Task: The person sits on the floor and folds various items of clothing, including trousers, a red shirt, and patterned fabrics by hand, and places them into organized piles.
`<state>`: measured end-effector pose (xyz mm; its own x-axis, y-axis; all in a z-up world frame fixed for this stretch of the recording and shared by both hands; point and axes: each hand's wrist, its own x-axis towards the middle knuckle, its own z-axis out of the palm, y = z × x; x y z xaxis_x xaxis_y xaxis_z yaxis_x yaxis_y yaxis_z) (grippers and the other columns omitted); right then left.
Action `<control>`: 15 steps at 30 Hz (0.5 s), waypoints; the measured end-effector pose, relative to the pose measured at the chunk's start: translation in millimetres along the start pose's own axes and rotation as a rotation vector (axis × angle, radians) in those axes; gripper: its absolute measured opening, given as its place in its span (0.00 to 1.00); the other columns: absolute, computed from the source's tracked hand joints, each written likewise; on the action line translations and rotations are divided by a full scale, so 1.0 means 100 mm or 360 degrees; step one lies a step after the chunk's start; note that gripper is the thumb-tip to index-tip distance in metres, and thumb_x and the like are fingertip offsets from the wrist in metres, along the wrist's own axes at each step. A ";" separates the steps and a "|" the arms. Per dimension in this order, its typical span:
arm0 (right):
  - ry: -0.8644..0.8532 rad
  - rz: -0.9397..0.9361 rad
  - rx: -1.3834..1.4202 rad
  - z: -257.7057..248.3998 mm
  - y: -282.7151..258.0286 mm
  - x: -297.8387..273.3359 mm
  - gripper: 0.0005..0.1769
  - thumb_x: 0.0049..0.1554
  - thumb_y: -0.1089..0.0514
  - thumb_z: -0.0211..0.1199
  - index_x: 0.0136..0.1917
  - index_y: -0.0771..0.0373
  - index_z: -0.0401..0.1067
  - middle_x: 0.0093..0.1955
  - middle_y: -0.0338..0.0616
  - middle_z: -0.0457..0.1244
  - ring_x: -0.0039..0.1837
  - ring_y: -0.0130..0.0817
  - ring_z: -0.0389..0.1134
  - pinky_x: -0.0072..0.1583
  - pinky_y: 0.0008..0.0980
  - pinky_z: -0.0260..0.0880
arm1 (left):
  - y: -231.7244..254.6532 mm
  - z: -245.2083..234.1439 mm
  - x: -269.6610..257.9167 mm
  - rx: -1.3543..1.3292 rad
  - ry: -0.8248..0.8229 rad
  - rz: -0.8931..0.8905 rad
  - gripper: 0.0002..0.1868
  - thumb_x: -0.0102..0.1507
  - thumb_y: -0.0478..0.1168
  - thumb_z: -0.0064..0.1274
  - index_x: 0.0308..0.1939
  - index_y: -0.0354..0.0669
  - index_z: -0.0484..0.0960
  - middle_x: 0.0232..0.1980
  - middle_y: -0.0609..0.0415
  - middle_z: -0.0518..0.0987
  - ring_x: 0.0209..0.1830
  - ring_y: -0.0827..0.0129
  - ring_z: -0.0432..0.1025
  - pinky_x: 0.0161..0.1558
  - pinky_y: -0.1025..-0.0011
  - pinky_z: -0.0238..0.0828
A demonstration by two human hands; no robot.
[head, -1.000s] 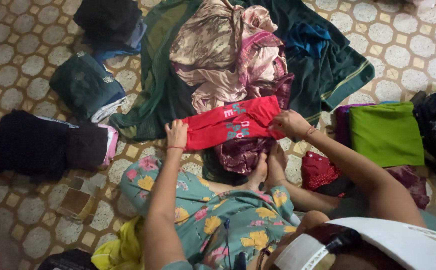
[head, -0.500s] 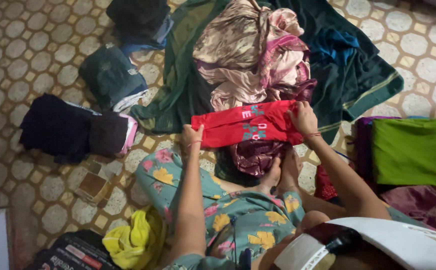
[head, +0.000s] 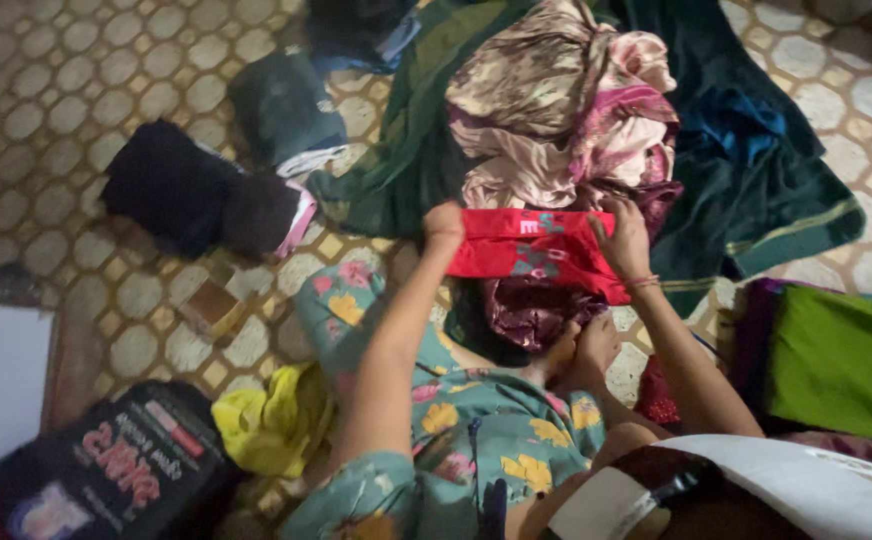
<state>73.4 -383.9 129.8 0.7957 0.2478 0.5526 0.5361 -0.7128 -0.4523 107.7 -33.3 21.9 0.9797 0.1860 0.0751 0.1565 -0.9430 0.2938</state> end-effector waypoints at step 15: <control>-0.0824 0.0027 0.0839 0.02 -2.23 0.18 0.11 0.59 0.57 0.63 0.53 0.64 0.78 0.52 0.53 0.70 0.54 0.48 0.74 0.54 0.40 0.74 | 0.49 0.29 -0.37 -0.0223 -0.0672 -0.0054 0.09 0.61 0.43 0.51 0.36 0.44 0.84 0.39 0.41 0.84 0.39 0.47 0.81 0.39 0.52 0.78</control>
<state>-31.1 -219.6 239.2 0.7665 0.6102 0.2005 0.4830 -0.3417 -0.8062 82.8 -94.7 6.1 0.9441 0.0597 -0.3242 0.1995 -0.8863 0.4178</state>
